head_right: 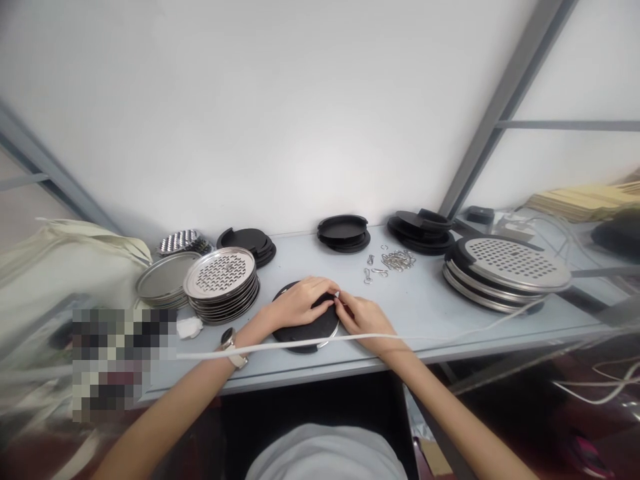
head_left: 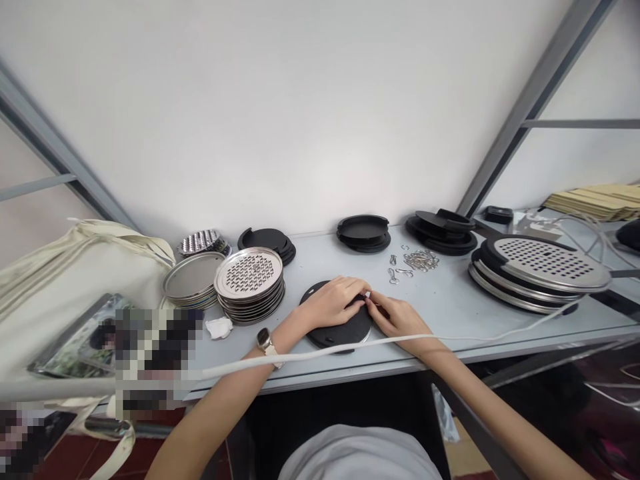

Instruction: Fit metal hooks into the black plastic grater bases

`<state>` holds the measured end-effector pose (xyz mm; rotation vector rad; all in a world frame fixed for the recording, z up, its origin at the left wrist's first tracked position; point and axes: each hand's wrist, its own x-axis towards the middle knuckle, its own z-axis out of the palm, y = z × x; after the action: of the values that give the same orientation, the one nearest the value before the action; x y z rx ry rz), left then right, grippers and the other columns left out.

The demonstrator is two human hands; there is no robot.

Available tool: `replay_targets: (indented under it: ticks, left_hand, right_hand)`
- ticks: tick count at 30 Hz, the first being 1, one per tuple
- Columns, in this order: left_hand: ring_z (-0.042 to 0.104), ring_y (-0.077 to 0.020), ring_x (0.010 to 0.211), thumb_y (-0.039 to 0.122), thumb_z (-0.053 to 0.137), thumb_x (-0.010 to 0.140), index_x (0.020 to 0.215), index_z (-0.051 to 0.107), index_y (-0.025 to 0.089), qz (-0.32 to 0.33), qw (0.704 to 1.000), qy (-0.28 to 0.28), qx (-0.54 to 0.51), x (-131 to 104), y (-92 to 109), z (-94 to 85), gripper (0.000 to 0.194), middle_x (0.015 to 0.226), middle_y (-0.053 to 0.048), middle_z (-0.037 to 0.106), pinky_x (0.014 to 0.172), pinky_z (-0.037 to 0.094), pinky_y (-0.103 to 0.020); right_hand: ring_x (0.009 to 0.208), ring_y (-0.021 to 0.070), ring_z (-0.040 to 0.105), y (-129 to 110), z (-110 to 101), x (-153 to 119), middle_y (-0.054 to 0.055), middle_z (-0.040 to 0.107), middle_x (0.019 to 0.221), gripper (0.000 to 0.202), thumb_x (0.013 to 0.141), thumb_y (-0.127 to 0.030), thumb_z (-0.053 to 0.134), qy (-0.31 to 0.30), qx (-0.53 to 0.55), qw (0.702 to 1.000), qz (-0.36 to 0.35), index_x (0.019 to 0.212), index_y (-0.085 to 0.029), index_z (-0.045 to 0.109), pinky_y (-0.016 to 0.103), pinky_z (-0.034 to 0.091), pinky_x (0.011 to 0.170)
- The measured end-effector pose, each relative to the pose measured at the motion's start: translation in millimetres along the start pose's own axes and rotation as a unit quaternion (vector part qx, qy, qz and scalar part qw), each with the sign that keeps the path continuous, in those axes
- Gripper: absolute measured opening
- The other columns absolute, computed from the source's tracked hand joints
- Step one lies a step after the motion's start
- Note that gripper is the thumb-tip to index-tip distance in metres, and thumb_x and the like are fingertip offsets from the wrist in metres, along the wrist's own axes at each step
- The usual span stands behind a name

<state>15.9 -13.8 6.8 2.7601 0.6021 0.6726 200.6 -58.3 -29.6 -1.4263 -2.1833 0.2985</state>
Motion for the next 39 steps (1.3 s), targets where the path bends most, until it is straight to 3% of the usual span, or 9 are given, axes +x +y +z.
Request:
replay_targets:
  ticks: [16, 22, 27, 32, 39]
  left_hand:
    - [0.055, -0.0188, 0.103, 0.014, 0.039, 0.089, 0.114, 0.047, 0.017, 0.023, 0.999, -0.027, -0.002, 1, -3, 2.7, 0.027, 0.110, -0.007, 0.060, 0.093, 0.039, -0.034]
    - [0.053, -0.0179, 0.104, 0.012, 0.038, 0.088, 0.116, 0.043, 0.016, 0.019, 1.000, -0.015, -0.003, 0, -4, 2.4, 0.028, 0.111, -0.008, 0.057, 0.093, 0.041, -0.031]
    - [0.053, -0.0189, 0.097, 0.019, 0.042, 0.087, 0.112, 0.044, 0.017, -0.024, 0.999, 0.013, 0.038, -2, -1, 0.9, 0.026, 0.107, -0.009, 0.052, 0.087, 0.043, -0.032]
    - [0.054, -0.0186, 0.083, 0.027, 0.047, 0.084, 0.098, 0.046, 0.016, -0.082, 0.994, 0.023, 0.064, -2, -1, 1.2, 0.017, 0.089, -0.005, 0.056, 0.078, 0.044, -0.032]
    - [0.053, -0.0175, 0.084, 0.026, 0.044, 0.086, 0.104, 0.048, 0.017, -0.065, 0.995, 0.005, 0.072, -1, -3, 1.6, 0.020, 0.091, -0.005, 0.056, 0.078, 0.042, -0.030]
  right_hand:
    - [0.065, 0.0166, 0.060, -2, -3, 0, 0.007, 0.066, 0.074, 0.040, 0.095, -0.031, 0.023, -0.043, -0.060, 0.997, 0.037, 0.076, -0.018, 0.056, 0.025, 0.037, 0.062]
    - [0.066, 0.0164, 0.060, -3, -3, 0, 0.007, 0.066, 0.076, 0.037, 0.095, -0.030, 0.023, -0.045, -0.077, 0.995, 0.035, 0.080, -0.018, 0.055, 0.025, 0.035, 0.061]
    - [0.061, 0.0162, 0.060, -1, 2, 9, 0.005, 0.066, 0.070, 0.042, 0.096, -0.033, 0.020, -0.055, -0.078, 0.994, 0.043, 0.080, -0.019, 0.055, 0.025, 0.033, 0.057]
    - [0.064, 0.0167, 0.062, 3, 5, 16, 0.005, 0.067, 0.073, 0.045, 0.097, -0.036, 0.020, -0.057, -0.088, 0.994, 0.040, 0.079, -0.019, 0.058, 0.025, 0.032, 0.060]
    - [0.065, 0.0161, 0.062, 2, 3, 13, 0.006, 0.069, 0.075, 0.046, 0.097, -0.033, 0.020, -0.059, -0.086, 0.994, 0.029, 0.080, -0.019, 0.061, 0.025, 0.031, 0.060]
